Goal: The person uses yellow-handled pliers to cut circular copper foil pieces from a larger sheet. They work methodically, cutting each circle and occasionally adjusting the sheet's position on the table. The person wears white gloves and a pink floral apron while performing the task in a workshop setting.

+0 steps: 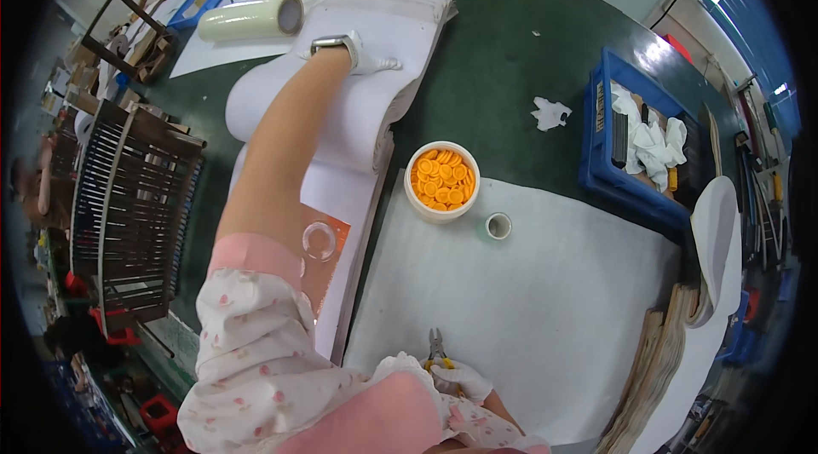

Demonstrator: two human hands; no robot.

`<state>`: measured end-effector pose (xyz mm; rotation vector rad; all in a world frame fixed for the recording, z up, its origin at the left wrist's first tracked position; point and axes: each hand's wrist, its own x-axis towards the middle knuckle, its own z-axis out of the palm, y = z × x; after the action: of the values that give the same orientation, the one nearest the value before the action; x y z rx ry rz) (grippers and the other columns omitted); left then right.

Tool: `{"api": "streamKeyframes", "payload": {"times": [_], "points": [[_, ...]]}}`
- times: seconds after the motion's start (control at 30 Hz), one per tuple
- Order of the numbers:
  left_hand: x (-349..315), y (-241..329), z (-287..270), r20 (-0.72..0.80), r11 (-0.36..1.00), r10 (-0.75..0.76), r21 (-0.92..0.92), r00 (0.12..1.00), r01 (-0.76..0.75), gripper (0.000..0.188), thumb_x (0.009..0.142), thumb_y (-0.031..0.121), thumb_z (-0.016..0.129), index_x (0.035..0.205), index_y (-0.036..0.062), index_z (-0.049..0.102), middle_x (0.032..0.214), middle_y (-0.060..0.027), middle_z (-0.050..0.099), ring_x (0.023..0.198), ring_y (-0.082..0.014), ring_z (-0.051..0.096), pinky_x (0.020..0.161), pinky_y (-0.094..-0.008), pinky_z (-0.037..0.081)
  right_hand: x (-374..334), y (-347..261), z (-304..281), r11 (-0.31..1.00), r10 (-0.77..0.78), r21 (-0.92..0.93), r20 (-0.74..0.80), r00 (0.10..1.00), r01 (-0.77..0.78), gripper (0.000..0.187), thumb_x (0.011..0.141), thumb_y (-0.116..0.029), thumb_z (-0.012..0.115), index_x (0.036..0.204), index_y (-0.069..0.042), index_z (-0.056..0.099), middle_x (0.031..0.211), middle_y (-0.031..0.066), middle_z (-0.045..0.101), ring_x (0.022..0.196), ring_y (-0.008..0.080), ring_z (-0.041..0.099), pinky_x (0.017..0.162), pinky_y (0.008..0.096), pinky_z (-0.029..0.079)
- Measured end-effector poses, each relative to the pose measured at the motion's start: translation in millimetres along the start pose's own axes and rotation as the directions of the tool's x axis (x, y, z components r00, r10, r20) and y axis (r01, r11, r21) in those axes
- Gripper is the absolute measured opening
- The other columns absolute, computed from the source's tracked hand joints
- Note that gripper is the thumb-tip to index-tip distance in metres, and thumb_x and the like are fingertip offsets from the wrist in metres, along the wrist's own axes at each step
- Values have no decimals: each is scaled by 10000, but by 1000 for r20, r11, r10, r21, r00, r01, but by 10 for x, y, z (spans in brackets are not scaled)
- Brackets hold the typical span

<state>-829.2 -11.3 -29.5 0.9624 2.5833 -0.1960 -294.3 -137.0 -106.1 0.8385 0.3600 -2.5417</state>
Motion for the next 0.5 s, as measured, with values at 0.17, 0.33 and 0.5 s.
{"api": "streamKeyframes", "payload": {"times": [0.17, 0.33, 0.5], "points": [[-263, -28, -394, 22, 975, 207, 75, 978, -208, 903, 812, 643, 485, 1469, 73, 244, 1407, -206, 423, 1302, -358, 414, 1105, -386, 302, 1, -55, 17, 999, -41, -23, 111, 993, 43, 417, 921, -320, 554, 1174, 11, 546, 1027, 112, 606, 961, 214, 588, 856, 336, 471], [208, -795, -538, -267, 879, 344, -246, 900, -409, 583, 947, 238, 386, 1496, 224, 192, 1390, -146, 429, 1237, -311, 484, 1109, -411, 289, 14, -13, 13, 997, -50, -44, 219, 974, 61, 413, 935, -349, 528, 1149, 4, 554, 987, 119, 615, 913, 220, 602, 807, 345, 484], [-572, -752, -976, -397, 427, 700, 899, 594, 99, 639, 884, 147, 451, 1482, 114, 227, 1446, -110, 358, 1299, -264, 382, 1078, -352, 324, 69, 64, -59, 989, -137, -13, 316, 939, 149, 370, 949, -335, 515, 1094, 1, 569, 927, 114, 630, 843, 237, 625, 779, 373, 495]]}}
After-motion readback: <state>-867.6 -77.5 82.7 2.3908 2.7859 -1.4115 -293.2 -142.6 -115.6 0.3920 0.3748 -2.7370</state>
